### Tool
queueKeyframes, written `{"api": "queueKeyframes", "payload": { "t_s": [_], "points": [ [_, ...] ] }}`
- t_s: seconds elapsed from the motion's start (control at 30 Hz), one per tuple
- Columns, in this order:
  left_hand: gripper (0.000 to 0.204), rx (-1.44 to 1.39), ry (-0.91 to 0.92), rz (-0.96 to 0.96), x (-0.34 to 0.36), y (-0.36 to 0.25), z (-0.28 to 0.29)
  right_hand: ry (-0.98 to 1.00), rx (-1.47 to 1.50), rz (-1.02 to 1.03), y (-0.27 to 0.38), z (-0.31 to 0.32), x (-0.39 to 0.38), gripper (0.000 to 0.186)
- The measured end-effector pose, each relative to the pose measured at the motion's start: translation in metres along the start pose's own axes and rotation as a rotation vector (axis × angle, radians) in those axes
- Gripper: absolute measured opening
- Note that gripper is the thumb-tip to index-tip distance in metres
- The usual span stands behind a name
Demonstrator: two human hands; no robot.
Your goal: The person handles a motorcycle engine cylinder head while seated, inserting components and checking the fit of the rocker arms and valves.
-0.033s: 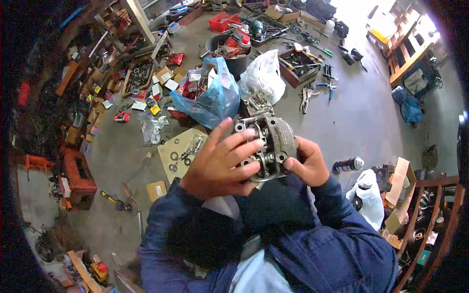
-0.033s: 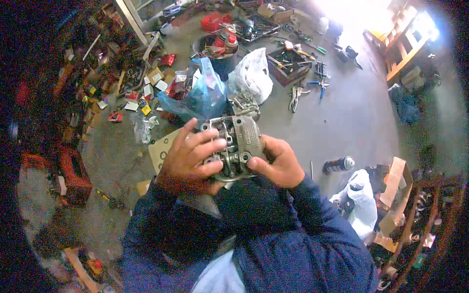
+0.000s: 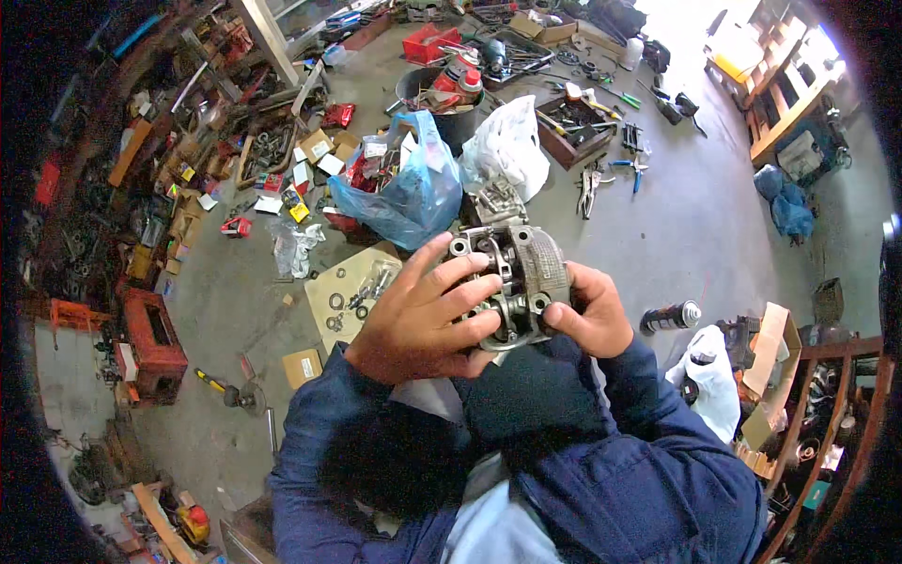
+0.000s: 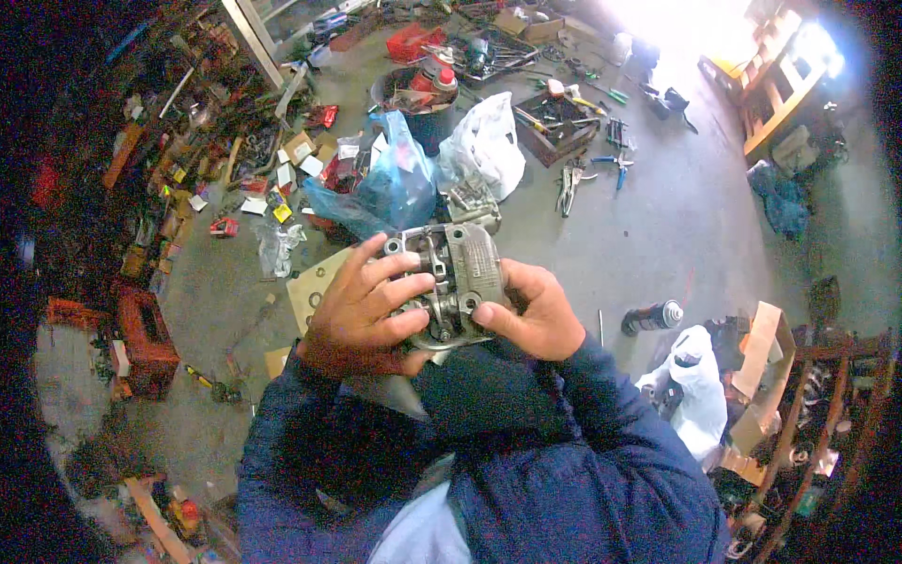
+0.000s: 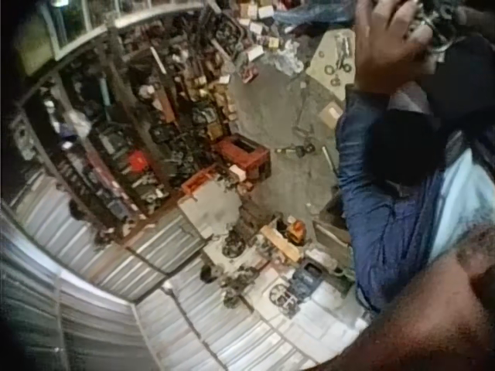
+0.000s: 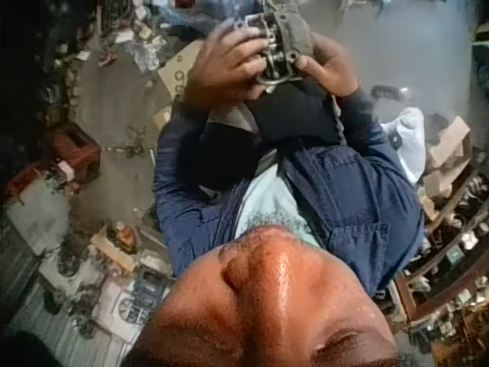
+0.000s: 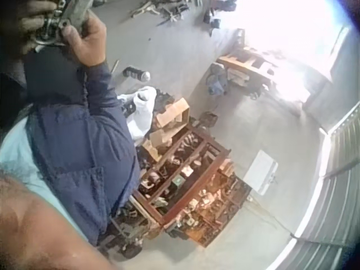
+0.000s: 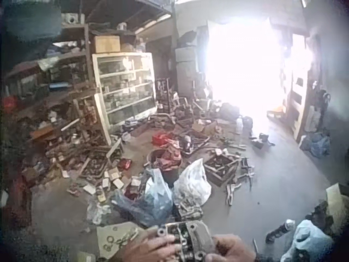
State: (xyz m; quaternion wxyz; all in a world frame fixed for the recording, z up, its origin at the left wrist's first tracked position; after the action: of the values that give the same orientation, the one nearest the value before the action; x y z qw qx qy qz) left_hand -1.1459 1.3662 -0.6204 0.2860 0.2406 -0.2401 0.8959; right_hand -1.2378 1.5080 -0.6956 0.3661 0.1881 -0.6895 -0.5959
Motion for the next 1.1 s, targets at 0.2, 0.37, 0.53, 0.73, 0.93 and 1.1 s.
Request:
{"api": "queueKeyframes", "payload": {
  "t_s": [0.2, 0.37, 0.53, 0.73, 0.93, 1.1],
  "points": [
    [0.046, 0.062, 0.07, -0.027, 0.004, -0.005, 0.0, -0.023, -0.087, 0.075, -0.003, -0.004, -0.001, 0.059],
    [0.041, 0.143, 0.067, -0.041, -0.002, -0.008, -0.005, -0.133, -0.521, 0.155, 0.026, -0.012, -0.002, 0.08],
    [0.041, 0.138, -0.042, -0.081, -0.006, -0.01, -0.003, -0.187, -0.578, 0.226, 0.032, -0.016, -0.005, 0.085],
    [0.05, -0.256, -0.113, 0.09, -0.006, 0.012, 0.001, -0.22, -0.581, 0.271, 0.029, -0.011, -0.009, 0.084],
    [0.051, 0.038, 0.009, 0.054, 0.0, 0.001, -0.005, -0.205, -0.539, 0.205, 0.023, -0.008, -0.007, 0.081],
    [0.046, 0.116, 0.026, -0.025, -0.001, -0.004, -0.006, -0.276, -0.093, 0.181, -0.014, 0.009, -0.019, 0.076]
  ]
}}
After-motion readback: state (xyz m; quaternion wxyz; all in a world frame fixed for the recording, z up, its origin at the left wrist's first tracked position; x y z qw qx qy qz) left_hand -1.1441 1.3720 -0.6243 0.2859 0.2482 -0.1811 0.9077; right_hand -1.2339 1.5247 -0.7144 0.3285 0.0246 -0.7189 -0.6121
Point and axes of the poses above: each hand's wrist, its own x-axis towards the middle knuckle, its own z-axis out of the back of the hand, y = z × x, the point moved 10 cm from there along x, towards the middle knuckle, and after that the axes turned 8 degrees about z, right-handed, at the moved point
